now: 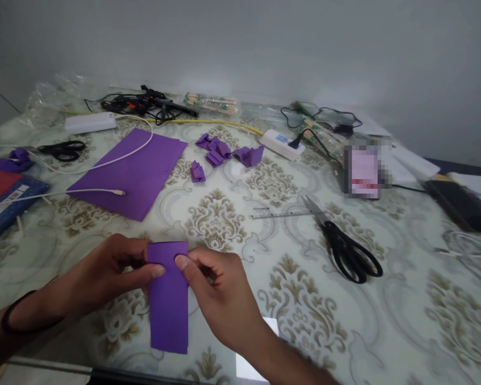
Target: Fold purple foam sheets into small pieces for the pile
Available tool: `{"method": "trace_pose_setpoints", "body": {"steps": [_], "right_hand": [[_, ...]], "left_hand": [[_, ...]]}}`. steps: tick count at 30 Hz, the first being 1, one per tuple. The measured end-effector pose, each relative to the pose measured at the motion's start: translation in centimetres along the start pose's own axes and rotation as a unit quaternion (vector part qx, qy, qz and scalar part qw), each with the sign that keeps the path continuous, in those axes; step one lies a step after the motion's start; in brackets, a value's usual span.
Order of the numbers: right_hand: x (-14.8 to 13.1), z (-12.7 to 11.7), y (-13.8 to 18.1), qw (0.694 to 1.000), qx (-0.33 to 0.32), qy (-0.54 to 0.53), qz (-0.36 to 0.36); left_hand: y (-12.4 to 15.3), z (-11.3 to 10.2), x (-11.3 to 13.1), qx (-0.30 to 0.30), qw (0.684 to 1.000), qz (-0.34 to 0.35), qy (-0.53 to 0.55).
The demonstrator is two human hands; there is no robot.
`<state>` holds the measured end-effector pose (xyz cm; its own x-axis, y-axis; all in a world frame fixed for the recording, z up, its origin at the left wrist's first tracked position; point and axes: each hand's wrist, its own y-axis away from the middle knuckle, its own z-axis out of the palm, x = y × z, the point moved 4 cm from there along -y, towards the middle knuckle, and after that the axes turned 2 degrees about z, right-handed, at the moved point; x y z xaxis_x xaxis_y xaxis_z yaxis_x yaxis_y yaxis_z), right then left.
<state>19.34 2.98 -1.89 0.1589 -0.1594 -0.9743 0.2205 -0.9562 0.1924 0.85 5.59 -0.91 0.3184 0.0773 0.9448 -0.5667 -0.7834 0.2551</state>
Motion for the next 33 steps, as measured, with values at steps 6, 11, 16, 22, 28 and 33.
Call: {"method": "trace_pose_setpoints", "body": {"steps": [6, 11, 16, 22, 28, 33], "right_hand": [[-0.24, -0.09, 0.22, 1.0, 0.001, 0.011, -0.007], [0.12, 0.06, -0.05, 1.0, -0.007, -0.007, 0.009], [0.16, 0.02, -0.13, 1.0, 0.002, -0.02, 0.008], [-0.3, 0.04, -0.01, 1.0, -0.001, -0.012, -0.008], [-0.39, 0.26, 0.16, 1.0, -0.009, -0.016, -0.02], [-0.21, 0.46, -0.08, 0.999, -0.035, -0.015, -0.011]], "left_hand": [[-0.04, 0.05, -0.34, -0.003, 1.0, 0.005, 0.022], [0.0, -0.02, -0.1, -0.016, 1.0, 0.011, 0.015], [0.13, -0.02, 0.08, -0.024, 1.0, 0.001, 0.002], [0.01, 0.03, 0.3, -0.019, 1.0, 0.009, -0.002], [-0.06, -0.31, -0.28, 0.017, 0.998, 0.011, -0.057], [0.24, -0.61, 0.21, 0.019, 0.996, 0.02, -0.079]]}}
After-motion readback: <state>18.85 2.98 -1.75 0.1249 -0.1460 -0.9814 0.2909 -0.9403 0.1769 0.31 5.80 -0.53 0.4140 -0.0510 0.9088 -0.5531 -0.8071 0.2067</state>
